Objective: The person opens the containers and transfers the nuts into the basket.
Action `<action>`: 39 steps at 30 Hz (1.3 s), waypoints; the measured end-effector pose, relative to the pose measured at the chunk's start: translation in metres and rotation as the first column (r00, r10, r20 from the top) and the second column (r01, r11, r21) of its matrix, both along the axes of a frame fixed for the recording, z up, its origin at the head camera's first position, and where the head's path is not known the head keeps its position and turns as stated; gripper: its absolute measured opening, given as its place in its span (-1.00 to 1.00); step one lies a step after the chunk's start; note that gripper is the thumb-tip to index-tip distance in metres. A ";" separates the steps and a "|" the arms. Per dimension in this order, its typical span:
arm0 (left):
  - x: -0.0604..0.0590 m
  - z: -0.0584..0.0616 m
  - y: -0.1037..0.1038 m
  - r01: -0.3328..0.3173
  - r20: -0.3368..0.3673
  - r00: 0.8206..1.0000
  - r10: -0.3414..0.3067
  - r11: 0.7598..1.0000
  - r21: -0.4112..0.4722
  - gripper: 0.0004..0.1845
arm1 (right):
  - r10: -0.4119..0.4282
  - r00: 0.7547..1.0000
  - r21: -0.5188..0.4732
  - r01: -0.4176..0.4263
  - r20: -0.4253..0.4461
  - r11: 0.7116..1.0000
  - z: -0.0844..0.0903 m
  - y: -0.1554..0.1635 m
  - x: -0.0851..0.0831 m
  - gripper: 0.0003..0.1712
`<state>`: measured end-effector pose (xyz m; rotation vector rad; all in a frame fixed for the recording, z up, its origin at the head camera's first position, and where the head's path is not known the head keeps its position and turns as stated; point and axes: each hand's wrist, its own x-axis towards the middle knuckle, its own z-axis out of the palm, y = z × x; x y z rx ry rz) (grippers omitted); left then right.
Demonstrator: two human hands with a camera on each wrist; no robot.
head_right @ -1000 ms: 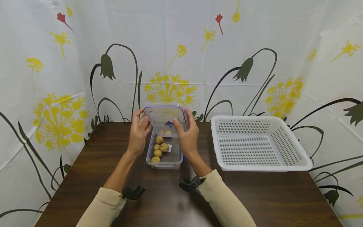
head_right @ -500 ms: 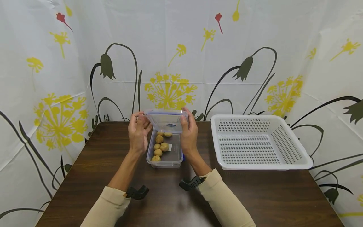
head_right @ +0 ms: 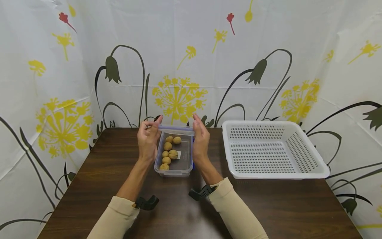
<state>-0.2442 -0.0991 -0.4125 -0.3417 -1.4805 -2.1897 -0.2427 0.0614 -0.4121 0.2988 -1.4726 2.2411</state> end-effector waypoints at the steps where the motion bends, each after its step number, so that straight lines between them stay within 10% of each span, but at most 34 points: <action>1: 0.000 0.000 0.000 0.006 -0.004 1.000 -0.006 1.000 -0.004 -0.92 | 0.006 1.000 -0.008 -0.006 -0.002 1.000 0.000 0.000 0.000 -0.42; 10: 0.004 -0.001 -0.005 0.188 -0.056 0.980 -0.188 0.982 -0.008 -0.49 | 0.119 0.991 -0.065 -0.124 -0.064 0.990 -0.004 0.001 0.001 -0.21; 22: 0.005 -0.005 -0.014 0.318 0.065 0.948 -0.312 0.942 -0.107 -0.16 | 0.179 0.979 0.058 -0.174 -0.100 0.983 -0.022 0.005 -0.004 0.05; 39: 0.009 -0.023 -0.041 0.388 0.072 0.921 -0.382 0.908 -0.155 -0.08 | 0.097 0.978 0.299 -0.150 0.186 0.943 -0.024 -0.008 0.001 0.05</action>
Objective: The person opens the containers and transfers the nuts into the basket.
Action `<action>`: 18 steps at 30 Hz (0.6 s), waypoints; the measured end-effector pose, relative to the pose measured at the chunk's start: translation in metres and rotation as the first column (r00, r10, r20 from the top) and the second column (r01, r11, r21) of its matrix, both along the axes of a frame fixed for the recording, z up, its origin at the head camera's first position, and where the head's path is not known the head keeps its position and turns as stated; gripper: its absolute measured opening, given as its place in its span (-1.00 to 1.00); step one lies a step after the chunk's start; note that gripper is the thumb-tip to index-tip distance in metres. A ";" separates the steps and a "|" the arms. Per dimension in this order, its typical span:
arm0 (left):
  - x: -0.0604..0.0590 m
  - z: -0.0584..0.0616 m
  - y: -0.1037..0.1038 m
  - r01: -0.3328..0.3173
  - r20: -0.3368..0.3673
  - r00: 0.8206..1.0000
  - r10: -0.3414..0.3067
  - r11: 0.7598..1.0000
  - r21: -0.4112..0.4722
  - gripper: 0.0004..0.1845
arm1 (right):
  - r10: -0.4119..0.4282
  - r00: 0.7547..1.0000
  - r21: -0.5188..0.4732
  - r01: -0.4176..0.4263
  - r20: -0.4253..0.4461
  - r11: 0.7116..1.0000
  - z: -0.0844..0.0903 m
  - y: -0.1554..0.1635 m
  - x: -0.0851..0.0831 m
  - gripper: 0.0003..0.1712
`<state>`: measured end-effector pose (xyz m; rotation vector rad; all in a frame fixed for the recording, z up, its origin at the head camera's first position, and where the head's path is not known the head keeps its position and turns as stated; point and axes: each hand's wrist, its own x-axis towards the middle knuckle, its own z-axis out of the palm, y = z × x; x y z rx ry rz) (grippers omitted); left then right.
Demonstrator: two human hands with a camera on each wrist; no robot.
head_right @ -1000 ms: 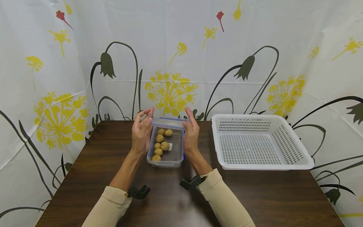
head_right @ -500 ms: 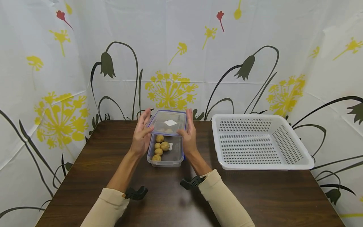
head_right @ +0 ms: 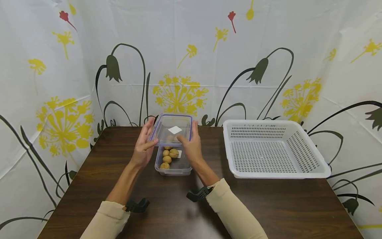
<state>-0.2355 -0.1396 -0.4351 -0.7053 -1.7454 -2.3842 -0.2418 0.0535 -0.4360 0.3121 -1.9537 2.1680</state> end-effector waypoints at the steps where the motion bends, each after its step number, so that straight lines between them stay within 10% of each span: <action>1: 0.001 -0.001 -0.003 0.003 0.002 1.000 -0.003 1.000 -0.007 -0.08 | 0.004 1.000 0.004 -0.004 0.007 1.000 0.000 -0.002 0.001 0.05; 18: 0.017 -0.003 -0.061 -0.056 0.020 0.998 0.067 0.937 -0.345 0.06 | 0.095 0.995 0.126 -0.098 0.024 0.987 -0.009 -0.037 0.012 0.21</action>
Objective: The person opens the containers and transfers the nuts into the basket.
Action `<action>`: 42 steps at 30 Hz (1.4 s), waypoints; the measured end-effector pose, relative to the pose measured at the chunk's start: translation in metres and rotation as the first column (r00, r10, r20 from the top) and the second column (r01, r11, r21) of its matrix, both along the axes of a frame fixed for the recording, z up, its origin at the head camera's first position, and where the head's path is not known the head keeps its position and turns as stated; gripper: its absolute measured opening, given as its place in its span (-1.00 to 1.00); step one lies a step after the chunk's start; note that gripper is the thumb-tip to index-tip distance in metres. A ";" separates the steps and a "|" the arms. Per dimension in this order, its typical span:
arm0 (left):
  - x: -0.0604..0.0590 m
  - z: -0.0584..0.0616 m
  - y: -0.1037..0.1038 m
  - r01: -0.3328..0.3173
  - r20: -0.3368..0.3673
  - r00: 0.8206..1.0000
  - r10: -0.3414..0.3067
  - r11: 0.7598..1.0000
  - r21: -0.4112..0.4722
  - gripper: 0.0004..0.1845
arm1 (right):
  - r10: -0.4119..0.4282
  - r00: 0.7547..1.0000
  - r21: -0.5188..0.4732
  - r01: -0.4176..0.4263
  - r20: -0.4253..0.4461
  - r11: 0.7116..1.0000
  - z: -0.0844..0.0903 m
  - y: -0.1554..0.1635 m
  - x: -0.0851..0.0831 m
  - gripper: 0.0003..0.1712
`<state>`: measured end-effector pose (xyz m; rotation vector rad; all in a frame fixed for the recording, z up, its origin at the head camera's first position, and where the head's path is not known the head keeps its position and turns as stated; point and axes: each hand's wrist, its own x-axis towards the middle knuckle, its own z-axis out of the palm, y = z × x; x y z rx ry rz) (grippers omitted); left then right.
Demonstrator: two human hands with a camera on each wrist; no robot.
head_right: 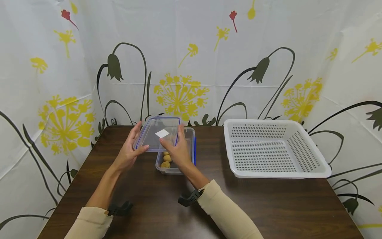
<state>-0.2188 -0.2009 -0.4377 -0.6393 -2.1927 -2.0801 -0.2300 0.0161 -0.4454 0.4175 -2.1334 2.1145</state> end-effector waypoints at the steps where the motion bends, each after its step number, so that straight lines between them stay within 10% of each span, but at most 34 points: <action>1: 0.001 0.000 -0.005 -0.003 0.006 1.000 0.003 1.000 -0.024 0.07 | 0.014 1.000 0.005 -0.014 0.004 1.000 0.000 -0.002 0.000 0.24; 21: 0.021 -0.006 -0.091 -0.071 -0.029 0.998 0.065 0.930 -0.360 0.28 | 0.271 0.962 0.126 -0.266 -0.023 0.956 -0.015 -0.046 0.012 0.44; 42: 0.035 -0.022 -0.144 -0.003 0.076 0.996 0.037 0.913 -0.407 0.35 | 0.239 0.970 0.402 -0.198 -0.054 0.894 -0.034 -0.097 0.036 0.48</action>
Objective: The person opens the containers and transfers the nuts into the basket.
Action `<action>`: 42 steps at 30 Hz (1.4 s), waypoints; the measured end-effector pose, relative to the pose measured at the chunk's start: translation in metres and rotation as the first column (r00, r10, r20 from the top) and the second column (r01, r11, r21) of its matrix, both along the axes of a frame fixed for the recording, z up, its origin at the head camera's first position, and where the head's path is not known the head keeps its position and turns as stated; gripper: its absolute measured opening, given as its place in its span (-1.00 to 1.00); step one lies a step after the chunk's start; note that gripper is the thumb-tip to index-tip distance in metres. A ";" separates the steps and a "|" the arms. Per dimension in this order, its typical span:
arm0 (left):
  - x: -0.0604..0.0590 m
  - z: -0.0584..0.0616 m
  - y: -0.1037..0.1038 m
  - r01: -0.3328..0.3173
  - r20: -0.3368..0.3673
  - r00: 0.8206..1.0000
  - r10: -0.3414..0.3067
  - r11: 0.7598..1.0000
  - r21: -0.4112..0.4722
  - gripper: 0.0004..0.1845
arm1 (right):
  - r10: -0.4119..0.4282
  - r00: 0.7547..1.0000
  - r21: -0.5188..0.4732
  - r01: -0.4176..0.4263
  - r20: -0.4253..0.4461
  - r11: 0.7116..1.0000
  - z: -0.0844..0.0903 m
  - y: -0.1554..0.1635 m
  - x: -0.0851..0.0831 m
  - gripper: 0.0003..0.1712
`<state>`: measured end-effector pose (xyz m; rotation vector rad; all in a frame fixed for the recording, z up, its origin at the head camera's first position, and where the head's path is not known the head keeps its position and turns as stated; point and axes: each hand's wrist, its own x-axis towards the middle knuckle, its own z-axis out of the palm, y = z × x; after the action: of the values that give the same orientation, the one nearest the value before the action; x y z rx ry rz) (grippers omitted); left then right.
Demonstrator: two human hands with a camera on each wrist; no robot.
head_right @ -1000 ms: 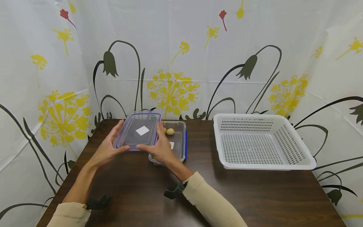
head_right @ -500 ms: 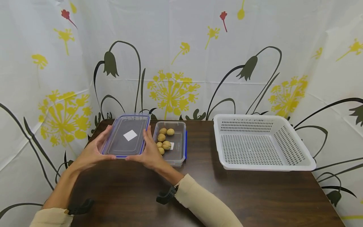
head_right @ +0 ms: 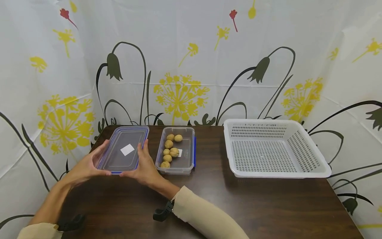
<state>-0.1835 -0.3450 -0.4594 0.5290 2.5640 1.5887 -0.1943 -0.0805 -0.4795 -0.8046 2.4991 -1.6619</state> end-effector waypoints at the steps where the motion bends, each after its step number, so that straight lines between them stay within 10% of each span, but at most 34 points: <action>1: 0.000 -0.002 -0.002 0.006 0.003 1.000 -0.006 1.000 -0.003 0.36 | -0.005 1.000 0.010 0.005 -0.002 1.000 -0.002 -0.002 0.001 0.48; 42: -0.012 -0.049 -0.030 0.016 0.040 0.999 -0.003 0.939 -0.344 0.39 | -0.003 1.000 0.304 0.000 0.008 0.953 -0.051 -0.027 -0.008 0.34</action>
<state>-0.1953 -0.3750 -0.5083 0.4674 2.7169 1.0929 -0.2019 -0.1079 -0.5301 -0.7584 2.6549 -1.2289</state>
